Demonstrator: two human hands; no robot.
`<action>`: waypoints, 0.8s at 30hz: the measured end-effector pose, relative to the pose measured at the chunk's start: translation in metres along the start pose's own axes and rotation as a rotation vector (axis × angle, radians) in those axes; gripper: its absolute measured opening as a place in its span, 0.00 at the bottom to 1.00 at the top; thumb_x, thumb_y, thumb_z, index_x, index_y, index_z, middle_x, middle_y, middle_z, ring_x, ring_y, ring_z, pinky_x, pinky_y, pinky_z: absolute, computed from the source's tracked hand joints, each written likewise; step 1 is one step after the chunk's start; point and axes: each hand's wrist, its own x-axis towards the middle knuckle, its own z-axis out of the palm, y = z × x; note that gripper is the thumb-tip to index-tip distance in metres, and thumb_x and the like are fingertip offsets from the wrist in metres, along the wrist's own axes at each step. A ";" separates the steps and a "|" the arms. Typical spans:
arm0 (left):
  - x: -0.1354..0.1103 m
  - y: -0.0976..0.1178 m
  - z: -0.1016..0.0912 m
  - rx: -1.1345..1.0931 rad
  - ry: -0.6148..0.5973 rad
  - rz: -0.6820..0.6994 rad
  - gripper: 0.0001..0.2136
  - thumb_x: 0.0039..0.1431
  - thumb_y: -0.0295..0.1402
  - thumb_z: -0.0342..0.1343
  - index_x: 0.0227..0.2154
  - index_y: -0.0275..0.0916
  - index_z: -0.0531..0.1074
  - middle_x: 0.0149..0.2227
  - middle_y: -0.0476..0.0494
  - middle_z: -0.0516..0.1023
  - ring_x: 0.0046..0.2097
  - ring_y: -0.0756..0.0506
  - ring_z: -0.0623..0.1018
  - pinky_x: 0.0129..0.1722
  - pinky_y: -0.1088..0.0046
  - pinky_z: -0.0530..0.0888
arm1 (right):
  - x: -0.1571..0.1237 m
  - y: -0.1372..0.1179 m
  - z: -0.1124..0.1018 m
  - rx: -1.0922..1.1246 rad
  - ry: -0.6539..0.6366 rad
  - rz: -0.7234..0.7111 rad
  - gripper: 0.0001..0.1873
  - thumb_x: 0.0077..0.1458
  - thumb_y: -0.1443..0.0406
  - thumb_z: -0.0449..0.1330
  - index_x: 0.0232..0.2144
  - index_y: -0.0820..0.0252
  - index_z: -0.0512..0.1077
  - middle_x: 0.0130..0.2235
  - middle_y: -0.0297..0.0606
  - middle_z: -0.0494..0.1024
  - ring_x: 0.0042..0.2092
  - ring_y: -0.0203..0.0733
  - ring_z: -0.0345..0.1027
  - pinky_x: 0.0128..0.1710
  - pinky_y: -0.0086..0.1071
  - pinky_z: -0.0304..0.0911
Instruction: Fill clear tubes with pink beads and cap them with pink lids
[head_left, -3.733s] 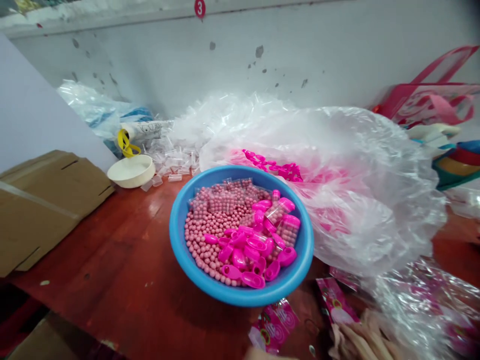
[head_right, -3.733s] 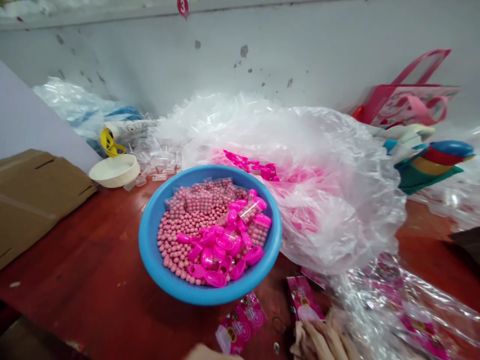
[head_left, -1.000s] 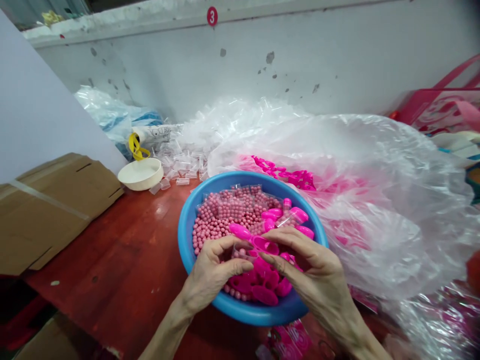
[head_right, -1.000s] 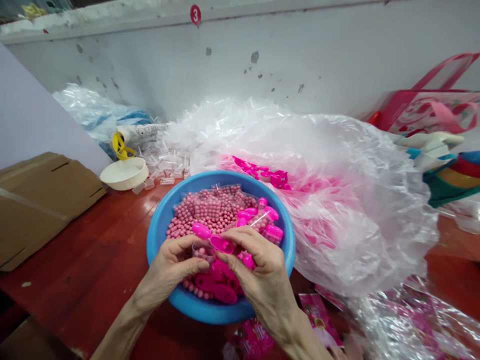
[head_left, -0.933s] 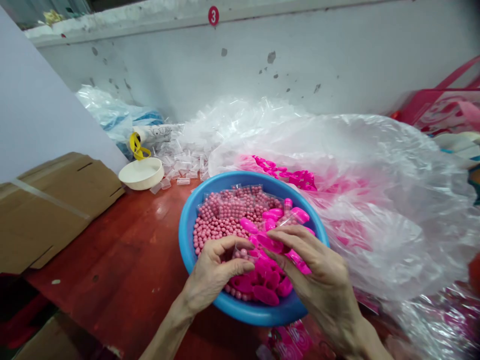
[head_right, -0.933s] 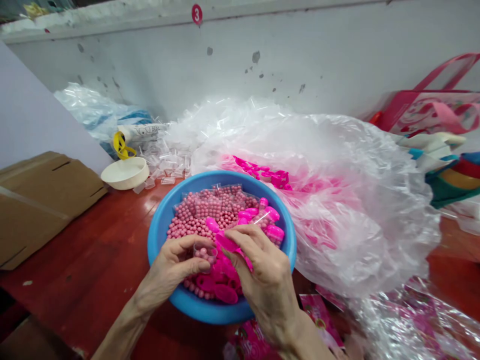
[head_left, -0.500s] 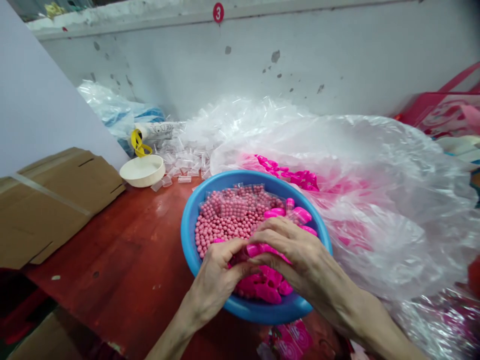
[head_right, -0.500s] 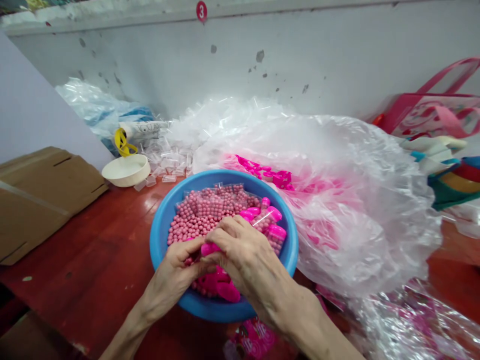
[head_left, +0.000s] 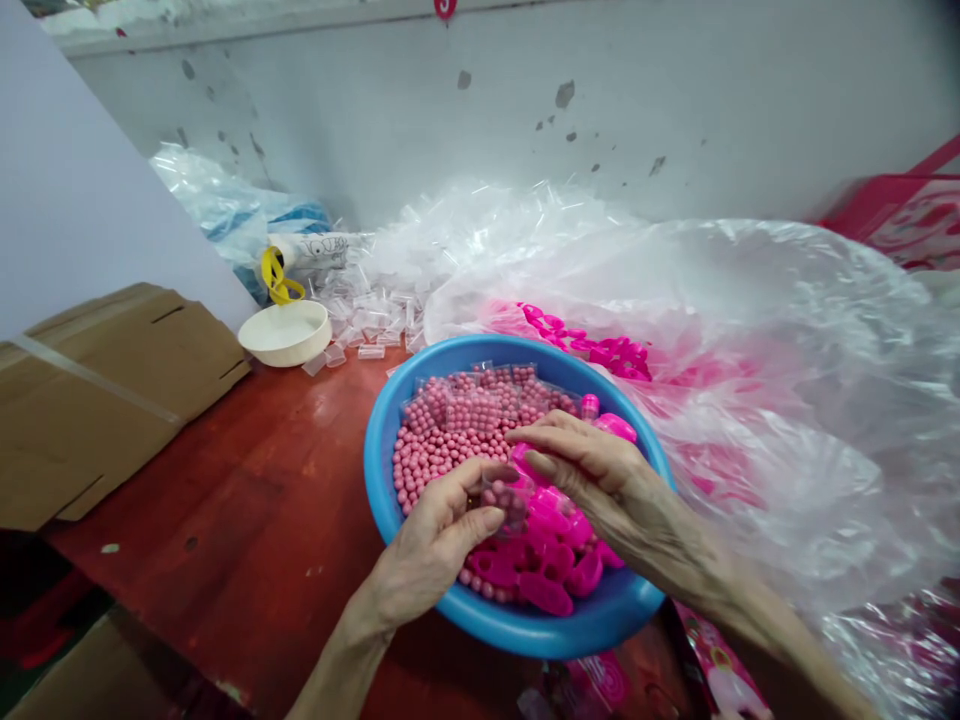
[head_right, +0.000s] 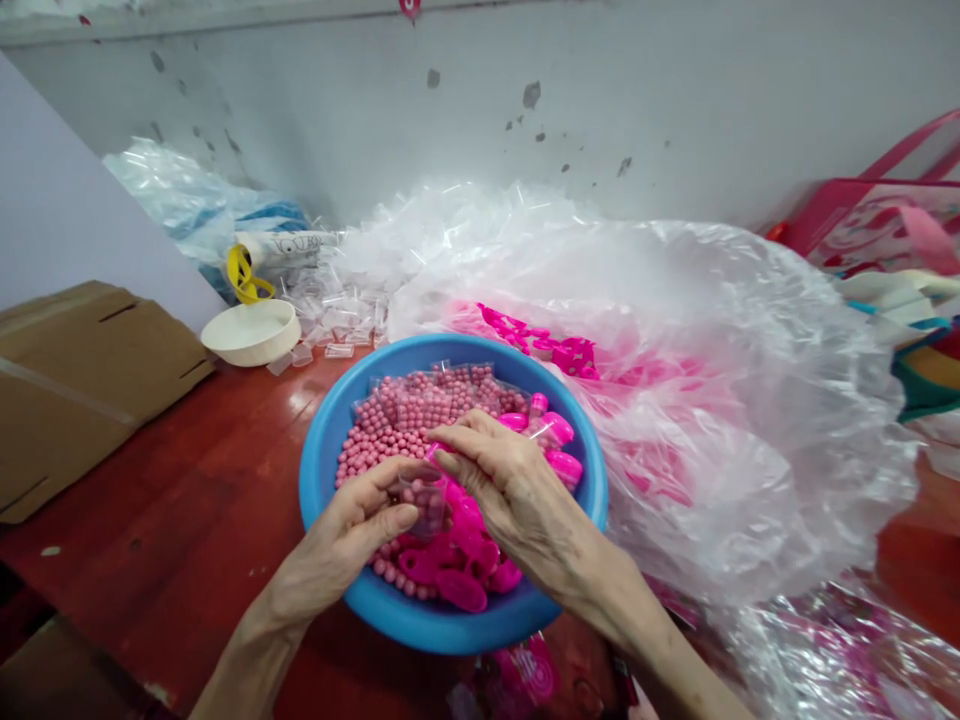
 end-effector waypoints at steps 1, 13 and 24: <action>0.000 0.001 0.000 0.004 0.009 0.003 0.13 0.59 0.26 0.53 0.47 0.40 0.69 0.40 0.46 0.74 0.43 0.48 0.75 0.45 0.72 0.71 | -0.001 0.000 0.000 0.011 0.009 0.013 0.12 0.61 0.62 0.53 0.44 0.51 0.73 0.38 0.36 0.78 0.42 0.42 0.70 0.45 0.37 0.65; 0.001 -0.001 0.002 -0.086 0.179 0.185 0.12 0.55 0.24 0.57 0.43 0.41 0.72 0.37 0.48 0.77 0.40 0.50 0.76 0.46 0.74 0.71 | 0.032 0.017 0.014 0.222 -0.217 0.324 0.10 0.57 0.64 0.50 0.27 0.61 0.67 0.25 0.32 0.66 0.26 0.35 0.57 0.27 0.30 0.56; 0.011 0.002 -0.013 0.132 0.449 0.208 0.15 0.51 0.25 0.56 0.43 0.39 0.73 0.47 0.42 0.76 0.50 0.42 0.74 0.51 0.65 0.69 | 0.029 0.012 0.028 0.471 -0.197 0.293 0.20 0.42 0.54 0.67 0.35 0.60 0.73 0.33 0.33 0.74 0.37 0.40 0.67 0.38 0.32 0.61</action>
